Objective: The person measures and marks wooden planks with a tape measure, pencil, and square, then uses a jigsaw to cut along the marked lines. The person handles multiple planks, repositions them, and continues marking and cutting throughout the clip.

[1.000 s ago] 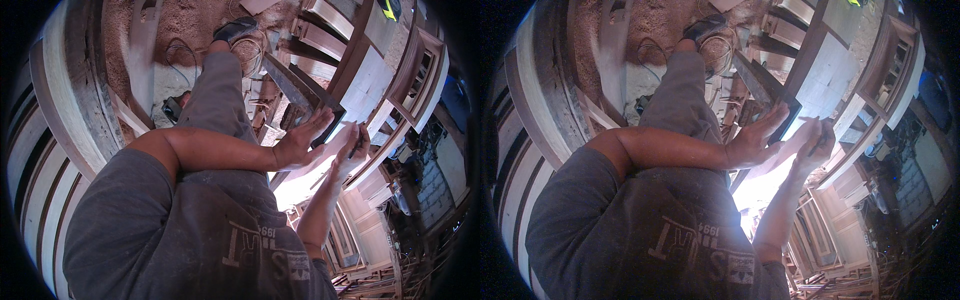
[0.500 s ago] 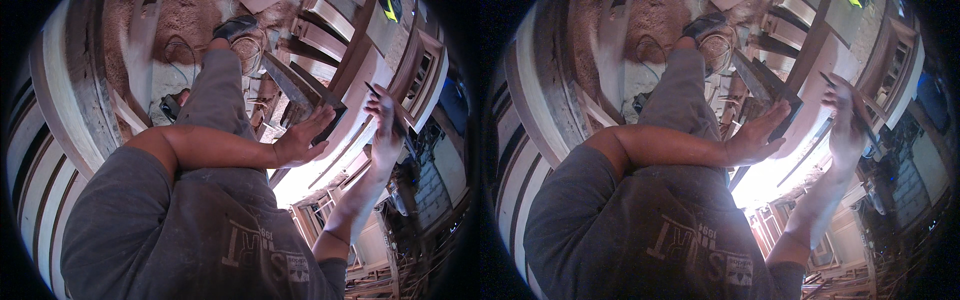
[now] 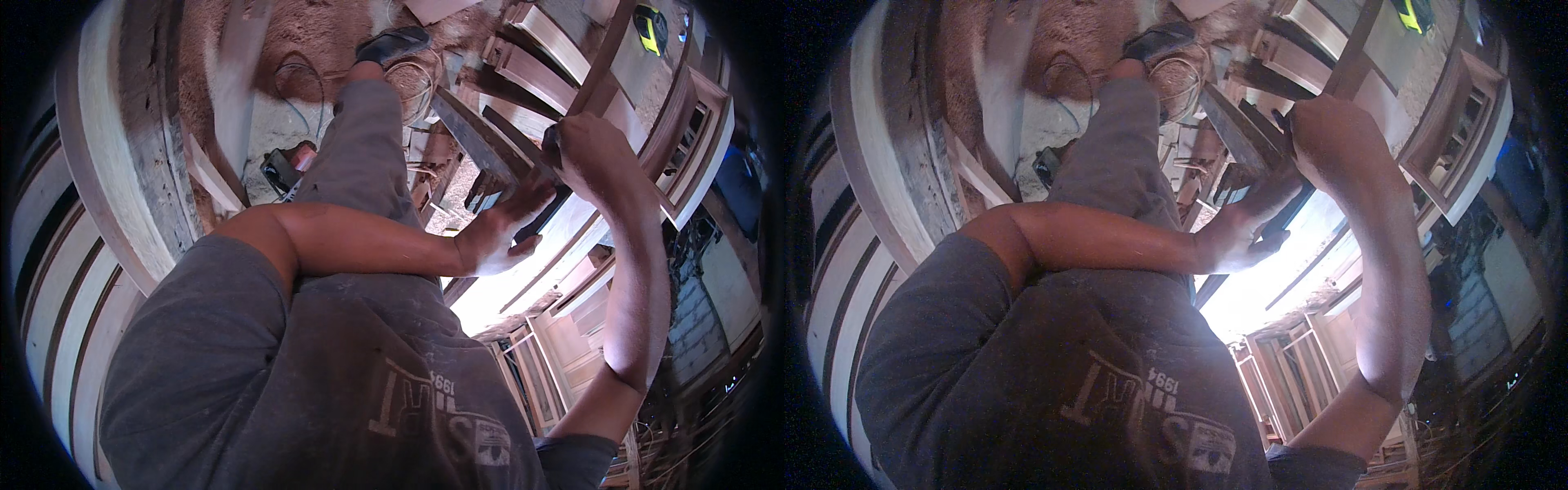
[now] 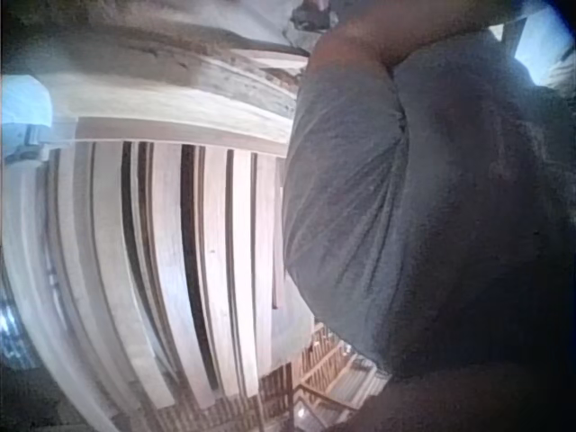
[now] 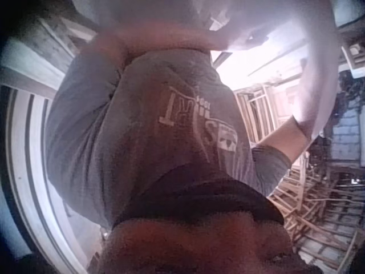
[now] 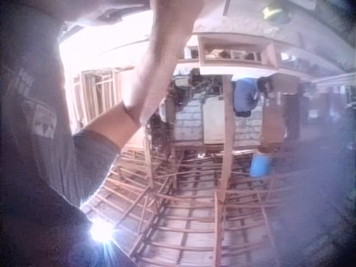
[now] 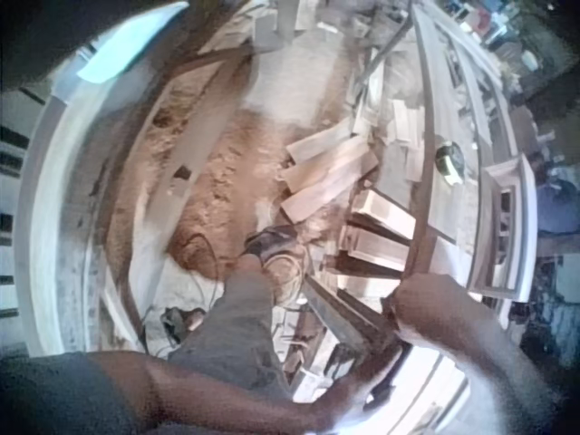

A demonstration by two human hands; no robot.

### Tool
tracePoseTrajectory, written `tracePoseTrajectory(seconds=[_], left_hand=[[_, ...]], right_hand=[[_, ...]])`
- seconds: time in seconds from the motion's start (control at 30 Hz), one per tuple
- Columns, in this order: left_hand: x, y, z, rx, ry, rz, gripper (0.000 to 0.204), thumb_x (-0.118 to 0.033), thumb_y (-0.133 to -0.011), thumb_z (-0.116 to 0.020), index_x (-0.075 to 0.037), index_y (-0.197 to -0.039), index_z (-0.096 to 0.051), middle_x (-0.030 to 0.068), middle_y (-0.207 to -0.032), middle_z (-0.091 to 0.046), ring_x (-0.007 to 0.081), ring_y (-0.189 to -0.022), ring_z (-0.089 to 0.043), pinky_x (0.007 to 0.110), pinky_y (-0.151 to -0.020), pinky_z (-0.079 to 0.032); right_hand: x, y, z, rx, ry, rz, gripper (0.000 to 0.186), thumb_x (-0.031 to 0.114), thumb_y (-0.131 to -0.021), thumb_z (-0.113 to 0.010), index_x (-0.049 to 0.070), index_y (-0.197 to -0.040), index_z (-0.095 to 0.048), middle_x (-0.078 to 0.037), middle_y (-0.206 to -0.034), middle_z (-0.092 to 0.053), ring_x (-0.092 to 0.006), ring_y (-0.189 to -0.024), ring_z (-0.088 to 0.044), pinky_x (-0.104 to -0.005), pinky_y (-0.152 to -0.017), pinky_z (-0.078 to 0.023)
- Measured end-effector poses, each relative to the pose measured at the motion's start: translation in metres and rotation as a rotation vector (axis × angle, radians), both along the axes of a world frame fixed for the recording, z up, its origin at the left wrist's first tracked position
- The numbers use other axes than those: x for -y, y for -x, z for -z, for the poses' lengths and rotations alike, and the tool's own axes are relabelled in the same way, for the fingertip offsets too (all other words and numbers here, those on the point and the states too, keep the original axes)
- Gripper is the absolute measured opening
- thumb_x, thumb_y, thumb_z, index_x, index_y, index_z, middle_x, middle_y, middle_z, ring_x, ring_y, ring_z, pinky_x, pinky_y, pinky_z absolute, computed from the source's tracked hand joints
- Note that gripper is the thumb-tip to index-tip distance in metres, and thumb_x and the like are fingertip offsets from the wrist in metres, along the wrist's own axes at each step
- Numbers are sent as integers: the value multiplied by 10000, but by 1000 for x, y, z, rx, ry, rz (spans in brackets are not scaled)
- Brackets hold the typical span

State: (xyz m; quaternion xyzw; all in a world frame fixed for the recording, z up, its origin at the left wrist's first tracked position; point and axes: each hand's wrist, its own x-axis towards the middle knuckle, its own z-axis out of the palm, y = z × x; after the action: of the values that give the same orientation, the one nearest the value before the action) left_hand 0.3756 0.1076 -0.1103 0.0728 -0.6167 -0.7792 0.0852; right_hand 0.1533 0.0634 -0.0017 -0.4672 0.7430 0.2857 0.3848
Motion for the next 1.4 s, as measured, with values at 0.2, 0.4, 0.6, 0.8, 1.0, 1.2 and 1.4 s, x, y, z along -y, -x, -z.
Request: tracePoseTrajectory(seconds=[0.2, 0.4, 0.6, 0.8, 1.0, 1.2, 1.4], left_hand=[[-4, -2, 0, 27, 5, -2, 986, -102, -973, -714, -192, -1768, -138, 253, -1785, -212, 542, -1495, -450, 510, -1180, -525], [-4, -2, -1, 36, -2, 27, 949, -86, -1022, -690, -194, -1768, -113, 188, -1806, -193, 406, -1629, -281, 467, -1308, -385], [1, 14, 0, -1, 40, -22, 996, -77, -995, -712, -182, -1769, -94, 258, -1772, -248, 453, -1571, -384, 478, -1257, -449], [9, 38, 4, 15, 105, -35, 981, -154, -1003, -691, -182, -1772, -82, 277, -1765, -248, 484, -1562, -381, 493, -1239, -464], [15, 42, -1, 38, 105, -1, 968, -176, -1009, -681, -169, -1770, -83, 270, -1765, -249, 483, -1578, -345, 495, -1263, -433], [20, 41, -5, 57, 104, 16, 947, -187, -1016, -686, -142, -1766, -110, 281, -1753, -274, 489, -1575, -347, 507, -1267, -422], [21, 41, -7, 88, 70, 21, 914, -176, -1017, -683, -131, -1758, -151, 316, -1738, -282, 476, -1539, -429, 516, -1224, -471]], right_hand=[[13, 16, -41, 80, -35, 92, 150, 205, -1004, -769, 59, -1038, -777, -135, -1004, -791, -301, -936, -785, -444, -850, -612], [9, 39, -72, 15, 501, 322, 282, 372, -1017, -779, 95, -1072, -793, -85, -956, -803, -203, -921, -777, -427, -937, -596], [-24, 66, -67, 85, 725, 467, 323, 378, -1019, -804, 72, -1125, -819, -49, -874, -779, -75, -660, -591, -268, -611, -445], [-31, 65, -56, 97, 805, 538, 285, 351, -1018, -811, 92, -1137, -830, -18, -894, -785, -49, -648, -530, -244, -594, -407], [-37, 65, -56, 78, 772, 528, 272, 337, -1026, -803, 87, -1127, -830, -22, -910, -790, -49, -661, -555, -240, -591, -410], [-32, 64, -51, 132, 718, 596, 275, 326, -1024, -802, 71, -1123, -820, -64, -939, -811, -90, -730, -662, -278, -631, -497], [-20, 58, -27, 89, 493, 582, 222, 211, -1006, -798, 33, -1140, -800, -130, -1016, -825, -222, -883, -784, -368, -794, -592]])
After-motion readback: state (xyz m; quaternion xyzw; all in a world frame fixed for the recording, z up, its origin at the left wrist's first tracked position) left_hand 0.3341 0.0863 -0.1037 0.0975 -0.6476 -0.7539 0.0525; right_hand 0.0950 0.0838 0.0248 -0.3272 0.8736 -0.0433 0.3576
